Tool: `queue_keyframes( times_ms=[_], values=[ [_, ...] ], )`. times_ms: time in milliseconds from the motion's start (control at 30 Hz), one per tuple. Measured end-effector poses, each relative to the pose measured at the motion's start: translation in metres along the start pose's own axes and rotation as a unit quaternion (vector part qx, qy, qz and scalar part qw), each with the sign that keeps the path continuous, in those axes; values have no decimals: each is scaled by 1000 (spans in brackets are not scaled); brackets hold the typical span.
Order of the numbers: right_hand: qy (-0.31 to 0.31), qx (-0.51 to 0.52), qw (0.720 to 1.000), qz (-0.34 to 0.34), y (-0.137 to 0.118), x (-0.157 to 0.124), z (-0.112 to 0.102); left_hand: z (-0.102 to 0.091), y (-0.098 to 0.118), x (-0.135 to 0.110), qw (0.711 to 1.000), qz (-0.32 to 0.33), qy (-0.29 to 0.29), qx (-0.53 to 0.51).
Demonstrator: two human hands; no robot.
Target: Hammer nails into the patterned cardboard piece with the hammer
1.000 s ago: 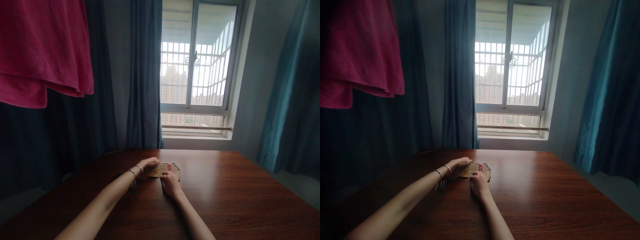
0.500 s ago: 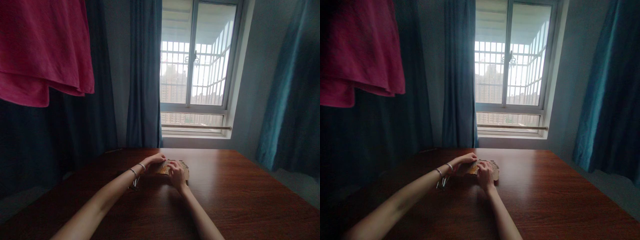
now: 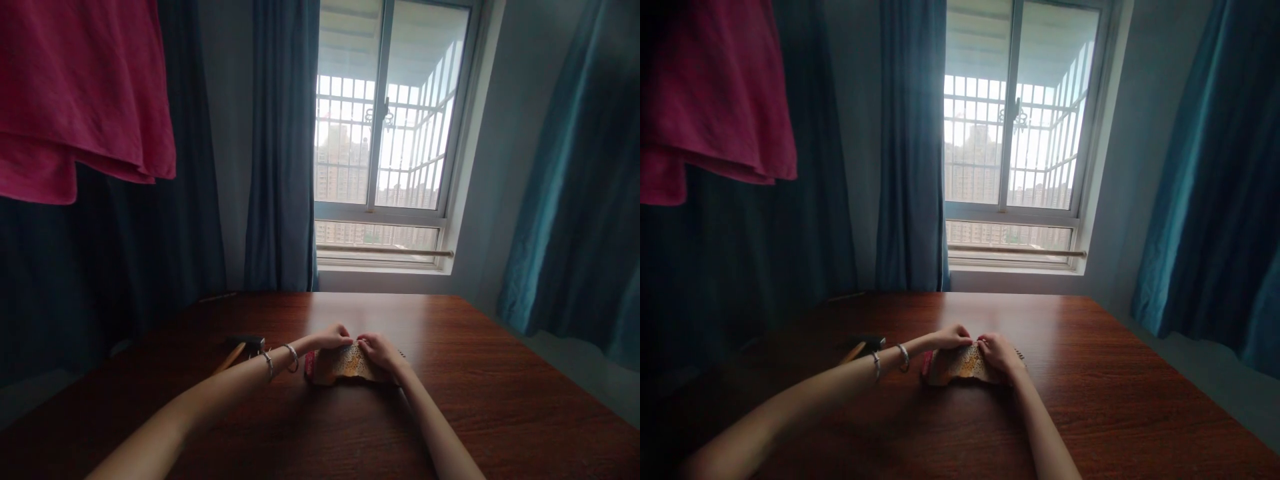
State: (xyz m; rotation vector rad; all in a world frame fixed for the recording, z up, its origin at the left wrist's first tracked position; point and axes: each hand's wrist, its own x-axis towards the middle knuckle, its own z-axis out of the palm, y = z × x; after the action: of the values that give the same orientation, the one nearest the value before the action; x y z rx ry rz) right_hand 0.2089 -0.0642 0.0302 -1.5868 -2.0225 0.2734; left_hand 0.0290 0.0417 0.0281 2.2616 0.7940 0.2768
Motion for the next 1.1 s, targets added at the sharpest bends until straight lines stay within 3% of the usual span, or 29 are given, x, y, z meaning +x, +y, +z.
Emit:
queue_keyframes(
  times_ms=[133, 367, 567, 667, 800, 967, 1100],
  values=[
    [0, -11, 1000, -3, -2, 3, 4, 0, -8, -6, 1000, -10, 26, -5],
    [1, -47, 999, -3, 2, 1, 8, -9, -17, -13, 999, -28, 19, -17],
    [7, -88, 996, 5, 4, 1, 14, -3, -13, -20, 995, -6, 67, 71],
    [17, -105, 994, 18, 4, 0, 19, 4, -9, -25, 978, 18, 96, 183],
    [32, -120, 992, 35, 4, -1, 24, 14, -6, -32, 934, 54, 138, 326],
    [51, -125, 989, 54, 7, 1, 27, 16, 5, -47, 918, 38, 175, 354],
    [60, -124, 988, 64, 8, 0, 27, 5, 17, -72, 916, 45, 209, 340]
  ],
)
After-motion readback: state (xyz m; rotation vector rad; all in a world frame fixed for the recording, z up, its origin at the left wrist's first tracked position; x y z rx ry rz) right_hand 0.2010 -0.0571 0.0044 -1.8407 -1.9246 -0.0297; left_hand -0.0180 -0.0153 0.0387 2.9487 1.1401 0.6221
